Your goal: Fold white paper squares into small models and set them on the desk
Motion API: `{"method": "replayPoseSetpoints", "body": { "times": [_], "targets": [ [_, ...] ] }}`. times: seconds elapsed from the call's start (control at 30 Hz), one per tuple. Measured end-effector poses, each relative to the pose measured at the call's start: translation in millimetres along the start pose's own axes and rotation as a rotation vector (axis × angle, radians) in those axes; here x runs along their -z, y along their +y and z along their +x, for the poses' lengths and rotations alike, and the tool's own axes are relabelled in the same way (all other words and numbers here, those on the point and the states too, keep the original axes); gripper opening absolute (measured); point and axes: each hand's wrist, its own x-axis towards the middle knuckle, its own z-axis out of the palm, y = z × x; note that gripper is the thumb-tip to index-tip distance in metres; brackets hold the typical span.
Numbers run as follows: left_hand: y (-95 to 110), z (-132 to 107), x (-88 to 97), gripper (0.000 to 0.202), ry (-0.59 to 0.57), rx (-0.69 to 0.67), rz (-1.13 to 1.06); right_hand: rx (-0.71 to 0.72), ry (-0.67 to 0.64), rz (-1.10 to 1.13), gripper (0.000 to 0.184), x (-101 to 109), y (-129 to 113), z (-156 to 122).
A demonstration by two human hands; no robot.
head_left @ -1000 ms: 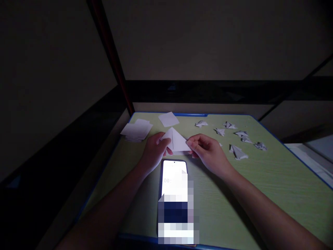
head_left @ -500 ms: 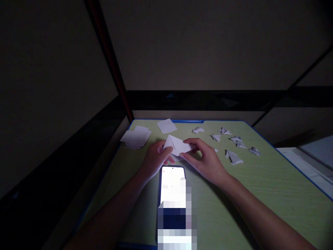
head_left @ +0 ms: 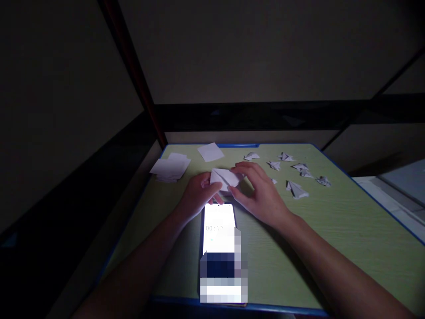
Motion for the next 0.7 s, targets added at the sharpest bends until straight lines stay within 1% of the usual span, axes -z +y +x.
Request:
{"method": "replayPoseSetpoints", "body": {
  "times": [0.1,0.2,0.23,0.3,0.4,0.47,0.53,0.6,0.63,0.7],
  "targets": [
    [2.1,-0.8,-0.4,0.021,-0.004,0.014,0.028,0.021,0.025,-0.010,0.026,2.7,-1.8,0.5],
    [4.7,-2.5,-1.0,0.021,-0.031,0.017,0.091,-0.018,0.092,0.063,0.014,3.4,-1.9,1.2],
    [5.2,-3.2,-1.6,0.020,-0.045,0.014,0.116,-0.051,0.117,0.108,0.010,3.3,-1.8,1.7],
    [5.5,-4.4,-3.4,0.016,-0.055,-0.014,0.180,-0.164,0.162,0.230,0.006,2.6,-1.8,3.2],
    [4.0,-5.1,-6.0,0.011,-0.056,-0.077,0.254,-0.386,0.176,0.461,0.010,1.1,-1.4,5.6],
    [2.9,-5.0,-6.4,0.010,-0.071,-0.089,0.247,-0.466,0.163,0.563,0.014,1.2,-1.0,6.6],
    [3.2,-4.9,-5.0,0.011,-0.087,-0.078,0.209,-0.448,0.165,0.573,0.015,2.8,-1.0,6.9],
    [4.8,-5.0,-2.4,0.012,-0.070,-0.055,0.156,-0.354,0.167,0.538,0.013,5.7,-1.5,6.4],
    [5.8,-5.1,-1.2,0.013,-0.051,-0.040,0.126,-0.297,0.157,0.522,0.016,7.2,-2.0,5.9],
    [7.4,-5.1,0.4,0.017,0.001,-0.017,0.075,-0.206,0.099,0.487,0.030,9.7,-3.0,4.9]
  ]
}}
